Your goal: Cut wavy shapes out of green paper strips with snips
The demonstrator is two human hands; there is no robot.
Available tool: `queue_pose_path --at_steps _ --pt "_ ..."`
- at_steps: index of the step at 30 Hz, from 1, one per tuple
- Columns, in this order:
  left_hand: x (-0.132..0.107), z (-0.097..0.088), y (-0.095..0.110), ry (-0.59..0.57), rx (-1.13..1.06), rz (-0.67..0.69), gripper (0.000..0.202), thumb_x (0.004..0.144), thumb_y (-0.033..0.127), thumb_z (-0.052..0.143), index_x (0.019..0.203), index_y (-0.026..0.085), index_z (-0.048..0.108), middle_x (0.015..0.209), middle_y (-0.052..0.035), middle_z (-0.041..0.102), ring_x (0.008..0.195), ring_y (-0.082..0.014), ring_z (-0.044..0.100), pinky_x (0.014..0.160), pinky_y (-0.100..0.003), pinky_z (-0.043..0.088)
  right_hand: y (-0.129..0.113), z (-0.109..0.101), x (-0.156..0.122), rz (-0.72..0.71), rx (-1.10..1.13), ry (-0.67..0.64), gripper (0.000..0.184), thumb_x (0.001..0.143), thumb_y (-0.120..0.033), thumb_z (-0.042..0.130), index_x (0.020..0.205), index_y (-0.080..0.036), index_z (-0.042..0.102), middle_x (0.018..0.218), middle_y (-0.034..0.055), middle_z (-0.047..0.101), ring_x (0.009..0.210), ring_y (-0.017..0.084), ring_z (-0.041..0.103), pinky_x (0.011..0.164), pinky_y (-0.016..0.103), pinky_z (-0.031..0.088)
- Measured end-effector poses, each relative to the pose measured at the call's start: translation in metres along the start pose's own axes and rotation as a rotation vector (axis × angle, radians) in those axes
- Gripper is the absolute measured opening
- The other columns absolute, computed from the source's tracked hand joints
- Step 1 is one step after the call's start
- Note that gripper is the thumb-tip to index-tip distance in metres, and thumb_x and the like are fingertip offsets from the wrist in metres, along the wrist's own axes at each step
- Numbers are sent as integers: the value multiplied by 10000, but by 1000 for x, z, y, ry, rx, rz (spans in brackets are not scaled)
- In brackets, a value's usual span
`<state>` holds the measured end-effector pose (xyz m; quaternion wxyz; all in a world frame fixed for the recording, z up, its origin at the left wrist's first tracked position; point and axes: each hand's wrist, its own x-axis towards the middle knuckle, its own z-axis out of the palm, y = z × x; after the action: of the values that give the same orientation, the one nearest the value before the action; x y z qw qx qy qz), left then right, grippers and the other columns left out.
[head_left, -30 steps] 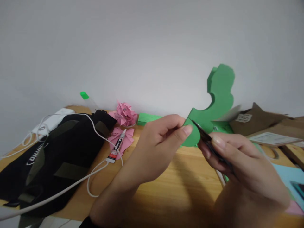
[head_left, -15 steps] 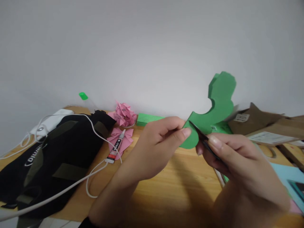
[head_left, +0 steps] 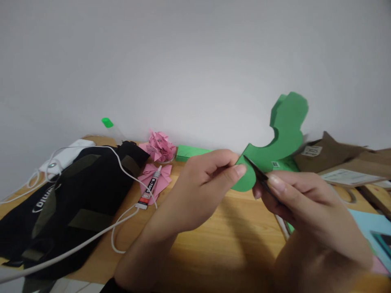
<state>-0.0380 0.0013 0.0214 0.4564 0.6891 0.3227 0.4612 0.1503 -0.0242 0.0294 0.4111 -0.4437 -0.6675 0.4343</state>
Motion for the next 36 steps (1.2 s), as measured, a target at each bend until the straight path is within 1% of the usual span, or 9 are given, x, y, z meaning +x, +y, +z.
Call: queue_pose_path --at_steps 4,8,13,17,19,21,25,32,36 --pt "0 0 2 -5 -5 6 345 945 225 539 623 182 422 623 36 366 597 -98 354 542 -254 314 -2 2 -1 -3 -1 4 564 935 -540 565 495 -218 421 428 -54 308 407 105 250 372 249 198" --pt "-1 -1 2 -19 -15 10 345 955 246 540 633 184 433 637 31 386 609 -104 366 549 -263 320 -2 2 -1 11 22 9 551 929 -536 576 496 -223 442 428 -53 311 410 110 249 380 258 202" --pt "-1 -3 0 -14 -20 8 346 963 249 538 640 183 432 640 34 369 615 -103 357 550 -269 309 0 2 0 18 34 1 561 919 -575 574 496 -224 460 426 -45 347 408 111 269 375 258 204" --pt "-1 -2 -1 -30 16 10 339 968 242 526 648 183 432 645 38 368 623 -99 362 554 -268 304 -1 2 1 23 51 8 554 912 -568 592 500 -228 447 432 -48 329 413 111 270 377 262 218" --pt "-1 -1 -2 -32 44 14 339 968 223 518 646 182 419 639 42 355 619 -96 355 552 -267 296 -2 3 1 28 59 5 550 907 -573 599 507 -226 447 439 -49 319 415 107 264 376 260 206" --pt "-1 0 -3 -26 54 17 340 965 204 512 644 182 405 633 46 343 612 -94 347 550 -267 290 -1 4 1 33 69 8 543 918 -552 599 516 -218 449 450 -50 321 423 100 262 382 254 196" --pt "0 0 -4 -20 39 7 349 965 206 515 639 182 391 627 50 343 601 -89 344 546 -265 289 2 5 1 32 96 12 535 945 -511 583 529 -210 431 468 -59 308 445 94 263 406 244 213" --pt "-1 -2 0 -31 30 -1 366 956 177 517 619 178 374 619 53 333 602 -84 342 561 -248 312 2 1 3 5 49 -39 547 947 -529 570 527 -208 431 464 -65 309 438 92 263 397 232 218" --pt "-1 -2 0 -29 37 4 361 957 176 514 617 177 393 619 52 345 617 -87 361 581 -247 326 1 1 4 -14 19 -26 546 950 -528 565 525 -210 432 459 -62 326 430 92 269 391 232 220"
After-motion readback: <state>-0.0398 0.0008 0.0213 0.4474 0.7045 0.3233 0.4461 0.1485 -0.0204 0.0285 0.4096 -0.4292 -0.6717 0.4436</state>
